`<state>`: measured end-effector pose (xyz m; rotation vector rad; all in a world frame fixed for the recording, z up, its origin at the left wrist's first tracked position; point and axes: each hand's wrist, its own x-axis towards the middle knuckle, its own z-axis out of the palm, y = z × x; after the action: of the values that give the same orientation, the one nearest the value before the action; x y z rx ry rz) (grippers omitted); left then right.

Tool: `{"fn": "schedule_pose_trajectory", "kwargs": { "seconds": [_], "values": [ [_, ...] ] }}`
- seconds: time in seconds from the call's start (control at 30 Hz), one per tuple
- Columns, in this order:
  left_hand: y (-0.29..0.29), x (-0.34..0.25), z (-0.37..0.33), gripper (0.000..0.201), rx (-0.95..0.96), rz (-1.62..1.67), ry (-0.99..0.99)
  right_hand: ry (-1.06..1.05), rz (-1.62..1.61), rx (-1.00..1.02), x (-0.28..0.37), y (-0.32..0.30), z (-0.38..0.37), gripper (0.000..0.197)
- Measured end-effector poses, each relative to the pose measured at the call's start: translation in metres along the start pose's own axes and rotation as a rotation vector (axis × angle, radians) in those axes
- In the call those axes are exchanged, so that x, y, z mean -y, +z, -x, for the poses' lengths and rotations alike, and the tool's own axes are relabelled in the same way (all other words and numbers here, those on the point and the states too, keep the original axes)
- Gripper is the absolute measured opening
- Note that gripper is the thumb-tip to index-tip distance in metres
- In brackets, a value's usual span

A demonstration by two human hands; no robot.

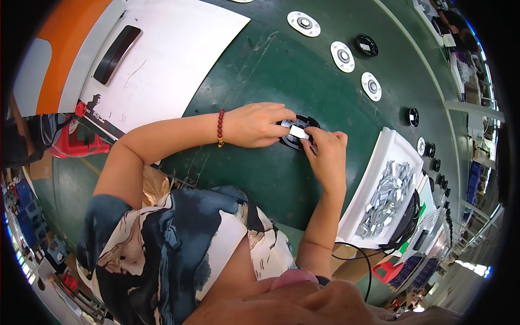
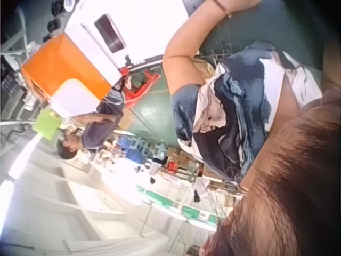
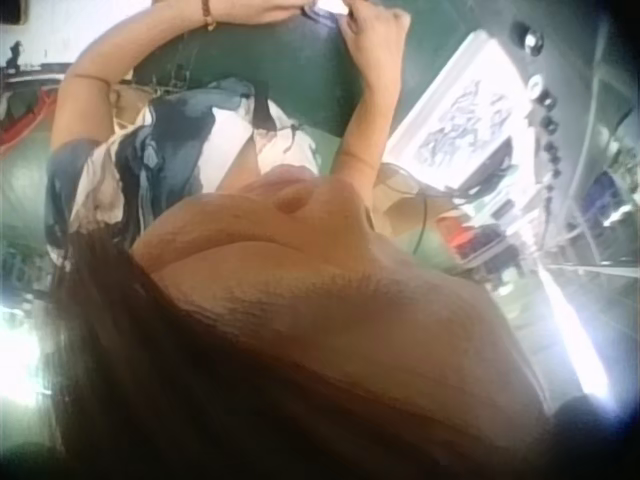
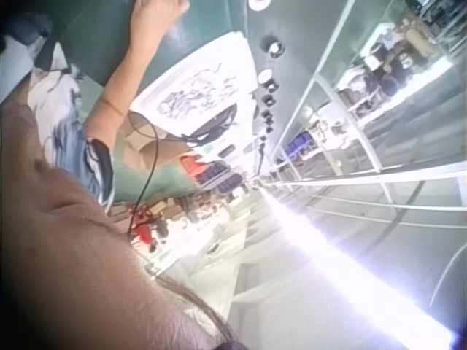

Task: The recorder is assembling electronic components at a factory workstation, placing internal parts into plastic housings.

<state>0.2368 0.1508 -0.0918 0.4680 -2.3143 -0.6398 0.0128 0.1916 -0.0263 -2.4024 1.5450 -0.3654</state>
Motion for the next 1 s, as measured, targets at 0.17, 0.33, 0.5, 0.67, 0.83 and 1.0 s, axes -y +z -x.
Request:
{"fn": "schedule_pose_trajectory", "kwargs": {
  "seconds": [0.17, 0.33, 0.5, 0.67, 0.83, 1.0],
  "values": [
    [-0.001, -0.002, -0.002, 0.034, 0.078, -0.016, -0.022, 0.039, -0.003, 0.007, 0.004, -0.002, -0.001, 0.02],
    [-0.001, -0.002, -0.002, 0.036, 0.095, -0.048, -0.044, 0.092, -0.127, -0.05, -0.01, -0.013, 0.011, 0.021],
    [-0.001, -0.003, -0.003, 0.032, 0.071, -0.055, -0.037, 0.113, -0.208, 0.059, -0.012, -0.015, 0.018, 0.032],
    [0.001, -0.002, -0.003, 0.027, 0.056, -0.066, -0.038, 0.129, -0.192, 0.11, -0.018, -0.004, 0.021, 0.034],
    [0.0, -0.002, -0.002, 0.026, 0.05, -0.054, -0.04, 0.165, -0.19, 0.135, -0.018, -0.004, 0.022, 0.035],
    [0.0, -0.001, -0.003, 0.026, 0.057, -0.055, -0.047, 0.115, -0.189, 0.118, -0.019, -0.007, 0.021, 0.033]
  ]
}}
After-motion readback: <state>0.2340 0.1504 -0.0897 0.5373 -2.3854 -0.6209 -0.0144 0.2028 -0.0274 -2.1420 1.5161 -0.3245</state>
